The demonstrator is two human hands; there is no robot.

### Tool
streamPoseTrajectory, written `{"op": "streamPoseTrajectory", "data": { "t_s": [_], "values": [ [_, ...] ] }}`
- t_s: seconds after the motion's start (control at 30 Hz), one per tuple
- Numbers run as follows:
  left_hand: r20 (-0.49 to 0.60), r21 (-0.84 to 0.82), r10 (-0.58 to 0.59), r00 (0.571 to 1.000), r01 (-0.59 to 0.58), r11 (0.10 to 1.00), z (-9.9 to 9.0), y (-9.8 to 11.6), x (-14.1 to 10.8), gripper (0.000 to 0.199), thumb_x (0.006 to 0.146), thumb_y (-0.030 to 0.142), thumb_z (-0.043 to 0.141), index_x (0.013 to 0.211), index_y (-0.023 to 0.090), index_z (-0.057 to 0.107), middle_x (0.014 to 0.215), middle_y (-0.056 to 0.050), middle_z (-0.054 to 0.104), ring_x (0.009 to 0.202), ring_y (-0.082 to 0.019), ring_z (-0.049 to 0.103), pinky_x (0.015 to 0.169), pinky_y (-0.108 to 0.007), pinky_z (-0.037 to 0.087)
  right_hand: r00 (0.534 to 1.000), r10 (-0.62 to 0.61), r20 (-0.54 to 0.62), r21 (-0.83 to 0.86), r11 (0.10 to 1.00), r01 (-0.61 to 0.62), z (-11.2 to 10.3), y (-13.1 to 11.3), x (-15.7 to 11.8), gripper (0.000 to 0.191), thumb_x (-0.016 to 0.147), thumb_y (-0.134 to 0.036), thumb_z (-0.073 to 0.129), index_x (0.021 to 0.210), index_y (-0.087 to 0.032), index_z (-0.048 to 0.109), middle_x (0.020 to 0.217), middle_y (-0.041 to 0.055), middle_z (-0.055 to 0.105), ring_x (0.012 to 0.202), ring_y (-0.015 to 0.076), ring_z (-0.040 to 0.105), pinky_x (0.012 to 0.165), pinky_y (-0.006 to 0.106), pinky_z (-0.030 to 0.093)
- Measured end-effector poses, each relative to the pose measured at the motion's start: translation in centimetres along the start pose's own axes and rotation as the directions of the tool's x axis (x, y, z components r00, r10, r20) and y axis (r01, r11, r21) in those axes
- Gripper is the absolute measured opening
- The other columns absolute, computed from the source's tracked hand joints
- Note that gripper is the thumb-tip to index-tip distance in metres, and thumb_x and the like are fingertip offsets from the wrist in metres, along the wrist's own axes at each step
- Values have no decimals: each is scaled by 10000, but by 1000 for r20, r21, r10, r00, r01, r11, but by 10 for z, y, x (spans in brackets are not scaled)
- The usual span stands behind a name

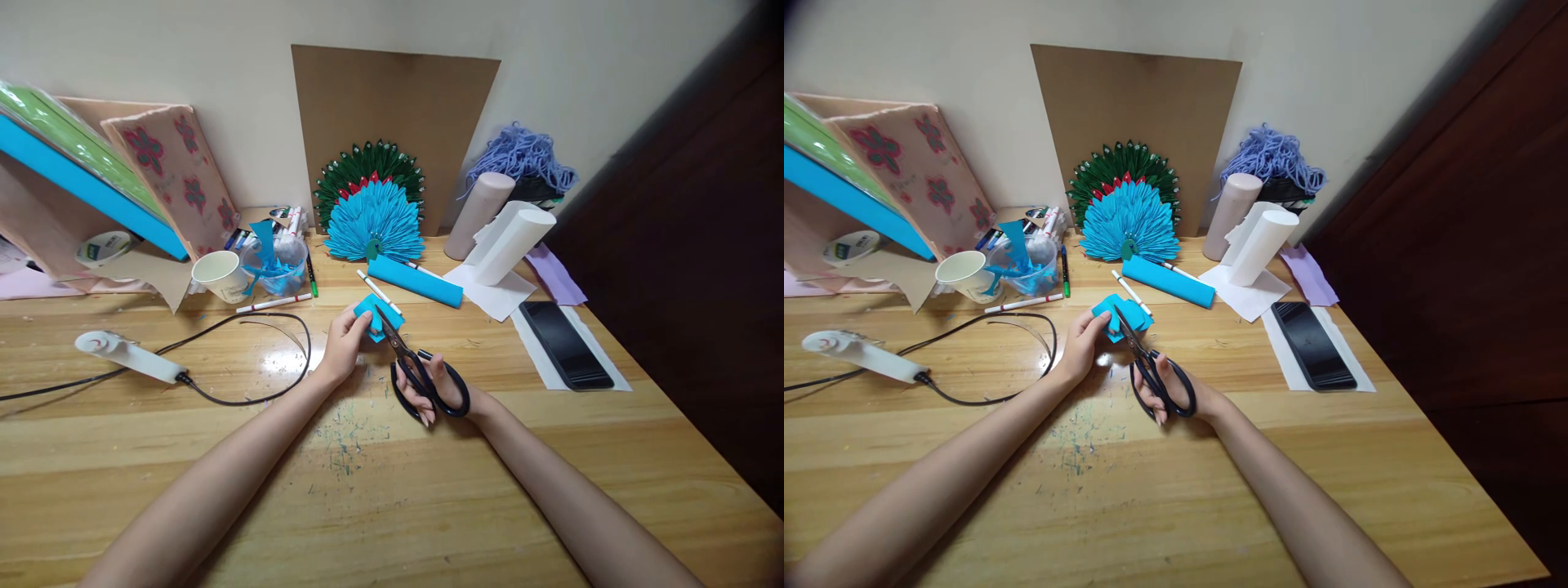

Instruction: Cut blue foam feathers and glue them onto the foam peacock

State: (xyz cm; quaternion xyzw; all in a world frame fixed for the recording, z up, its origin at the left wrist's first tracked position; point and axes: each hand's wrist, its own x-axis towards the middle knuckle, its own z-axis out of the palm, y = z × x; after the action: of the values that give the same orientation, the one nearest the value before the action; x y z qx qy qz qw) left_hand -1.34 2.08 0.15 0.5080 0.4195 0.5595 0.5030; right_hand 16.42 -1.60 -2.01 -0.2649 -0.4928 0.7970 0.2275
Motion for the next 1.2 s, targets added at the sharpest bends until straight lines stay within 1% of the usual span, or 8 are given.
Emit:
{"op": "streamPoseTrajectory", "data": {
  "t_s": [0.13,0.37,0.53,0.6,0.77,0.83,0.97,1.2],
  "values": [
    [18,-18,-8,1000,8,1000,0,-2,-1,328,783,404,556,553,172,534,605,3,482,575,-117,465,567,-240,398,1000,17,4,31,999,-17,-2,3,3,747,531,-885,365,764,-180,436,391,-94,454,261,67,431,287,176,419],
    [-25,3,-8,1000,8,1000,2,4,0,328,760,413,560,538,174,524,584,-2,486,578,-130,459,579,-248,401,999,41,-8,77,996,-40,1,1,10,689,511,-842,500,709,-186,427,320,-100,439,207,77,397,238,175,381],
    [-69,29,4,998,-2,1000,1,4,1,320,767,421,532,562,176,518,586,-1,508,580,-132,446,589,-246,393,999,16,-38,66,998,-14,1,3,7,686,541,-838,479,730,-179,441,329,-105,430,210,64,376,244,170,379],
    [-56,37,15,998,-13,999,0,3,1,311,781,410,520,580,173,531,602,-3,523,588,-131,450,600,-244,391,999,0,-46,64,998,3,1,3,5,703,539,-849,452,749,-178,445,353,-104,440,230,61,395,266,170,395],
    [54,34,16,998,-18,999,0,0,-1,311,812,405,516,608,174,550,621,-4,523,593,-133,460,597,-247,392,1000,8,10,80,997,-8,2,0,4,768,450,-896,411,741,-185,428,374,-91,467,255,77,445,289,190,429],
    [69,46,27,997,-30,998,0,0,-2,320,815,410,516,606,172,561,627,-10,521,605,-138,468,599,-251,393,1000,10,20,83,996,-11,1,0,6,762,452,-896,415,734,-188,421,365,-93,462,246,81,443,285,197,432],
    [57,43,16,998,-19,999,0,1,-2,326,798,425,528,595,172,560,626,-10,515,605,-141,466,592,-254,389,998,26,52,107,994,-31,-2,4,11,734,468,-888,435,710,-195,400,348,-92,462,236,92,446,270,205,424],
    [10,20,-20,1000,20,1000,-1,-1,0,316,775,424,540,580,180,493,591,11,457,565,-128,409,543,-244,364,999,19,32,116,993,-23,-3,8,11,708,497,-857,482,725,-191,417,341,-94,468,233,88,441,266,187,410]
  ]
}}
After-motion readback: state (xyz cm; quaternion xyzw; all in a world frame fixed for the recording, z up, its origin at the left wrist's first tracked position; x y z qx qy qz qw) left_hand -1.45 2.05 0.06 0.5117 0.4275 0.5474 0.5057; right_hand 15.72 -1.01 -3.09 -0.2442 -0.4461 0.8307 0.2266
